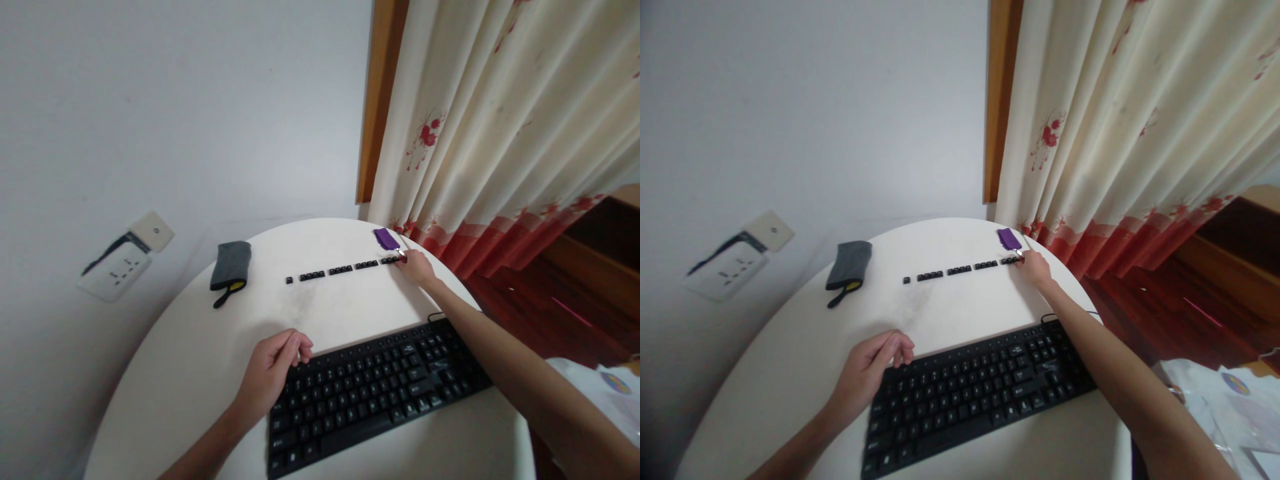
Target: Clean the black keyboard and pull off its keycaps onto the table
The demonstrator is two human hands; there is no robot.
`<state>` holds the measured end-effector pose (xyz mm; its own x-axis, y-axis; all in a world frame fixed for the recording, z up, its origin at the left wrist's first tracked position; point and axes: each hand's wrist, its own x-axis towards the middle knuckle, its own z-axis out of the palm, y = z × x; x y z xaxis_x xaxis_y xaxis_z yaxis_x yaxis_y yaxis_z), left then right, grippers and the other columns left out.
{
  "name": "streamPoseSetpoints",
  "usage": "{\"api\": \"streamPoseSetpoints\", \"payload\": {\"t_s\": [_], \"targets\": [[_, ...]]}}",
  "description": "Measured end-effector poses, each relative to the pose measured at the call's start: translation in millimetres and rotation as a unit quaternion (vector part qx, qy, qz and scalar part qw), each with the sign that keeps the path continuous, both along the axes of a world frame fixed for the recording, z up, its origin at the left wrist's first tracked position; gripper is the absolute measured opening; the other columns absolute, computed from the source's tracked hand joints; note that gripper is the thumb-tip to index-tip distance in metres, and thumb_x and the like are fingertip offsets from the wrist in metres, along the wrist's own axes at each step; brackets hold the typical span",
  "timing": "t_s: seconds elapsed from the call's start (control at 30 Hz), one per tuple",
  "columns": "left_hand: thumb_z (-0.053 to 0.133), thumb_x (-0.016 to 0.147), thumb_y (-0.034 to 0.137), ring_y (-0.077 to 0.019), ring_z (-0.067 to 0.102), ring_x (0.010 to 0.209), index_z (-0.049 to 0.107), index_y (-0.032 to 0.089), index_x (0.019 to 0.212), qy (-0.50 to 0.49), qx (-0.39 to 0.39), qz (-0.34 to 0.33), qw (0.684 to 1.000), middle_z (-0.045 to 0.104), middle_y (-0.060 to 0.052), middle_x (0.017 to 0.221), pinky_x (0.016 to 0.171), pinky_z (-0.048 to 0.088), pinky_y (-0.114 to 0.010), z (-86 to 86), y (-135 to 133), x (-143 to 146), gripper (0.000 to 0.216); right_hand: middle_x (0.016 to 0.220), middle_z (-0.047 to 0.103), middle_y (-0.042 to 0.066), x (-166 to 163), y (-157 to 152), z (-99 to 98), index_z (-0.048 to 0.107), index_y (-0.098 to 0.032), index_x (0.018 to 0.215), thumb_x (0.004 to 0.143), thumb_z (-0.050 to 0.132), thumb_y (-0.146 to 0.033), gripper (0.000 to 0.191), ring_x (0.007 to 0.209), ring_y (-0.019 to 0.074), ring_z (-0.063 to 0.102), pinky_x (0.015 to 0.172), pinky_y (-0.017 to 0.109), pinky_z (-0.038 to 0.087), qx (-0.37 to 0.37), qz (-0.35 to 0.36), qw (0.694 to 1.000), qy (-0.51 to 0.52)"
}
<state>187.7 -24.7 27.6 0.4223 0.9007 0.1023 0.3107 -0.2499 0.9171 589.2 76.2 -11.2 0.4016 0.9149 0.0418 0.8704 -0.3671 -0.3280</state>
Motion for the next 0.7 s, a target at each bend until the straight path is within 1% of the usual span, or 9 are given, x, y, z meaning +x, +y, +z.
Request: {"api": "streamPoseSetpoints", "payload": {"t_s": [0.17,0.4,0.7], "targets": [[0.044,0.097,0.037,-0.0139,0.057,0.061,0.067,0.017,0.078,0.0,-0.006,-0.005,1.0,0.066,-0.002,0.066,0.06,0.045,-0.023,-2.4,0.4,-0.3,0.037,0.096,0.072,0.013,-0.6,-0.7,0.6,0.07,-0.015,0.095,0.086,0.062,-0.033,0.021,0.088,0.023,0.067,0.068,0.026,0.043,0.0,0.0,1.0,0.003],[0.045,0.096,0.037,-0.0141,0.057,0.059,0.068,0.017,0.075,-0.002,-0.002,0.002,1.0,0.066,-0.002,0.065,0.058,0.045,-0.023,2.7,-0.1,2.6,0.037,0.097,0.073,0.013,-3.1,-1.7,3.2,0.071,-0.015,0.097,0.087,0.063,-0.032,0.021,0.092,0.0229,0.067,0.072,0.025,0.044,-0.003,0.0,1.0,0.008],[0.045,0.095,0.037,-0.0142,0.058,0.058,0.068,0.017,0.075,-0.002,0.0,0.002,1.0,0.067,-0.002,0.064,0.058,0.046,-0.023,3.2,0.1,2.0,0.037,0.097,0.073,0.013,-3.2,-1.8,2.1,0.071,-0.016,0.096,0.086,0.064,-0.031,0.019,0.092,0.0234,0.067,0.074,0.026,0.044,0.007,0.0,1.0,0.02]]}}
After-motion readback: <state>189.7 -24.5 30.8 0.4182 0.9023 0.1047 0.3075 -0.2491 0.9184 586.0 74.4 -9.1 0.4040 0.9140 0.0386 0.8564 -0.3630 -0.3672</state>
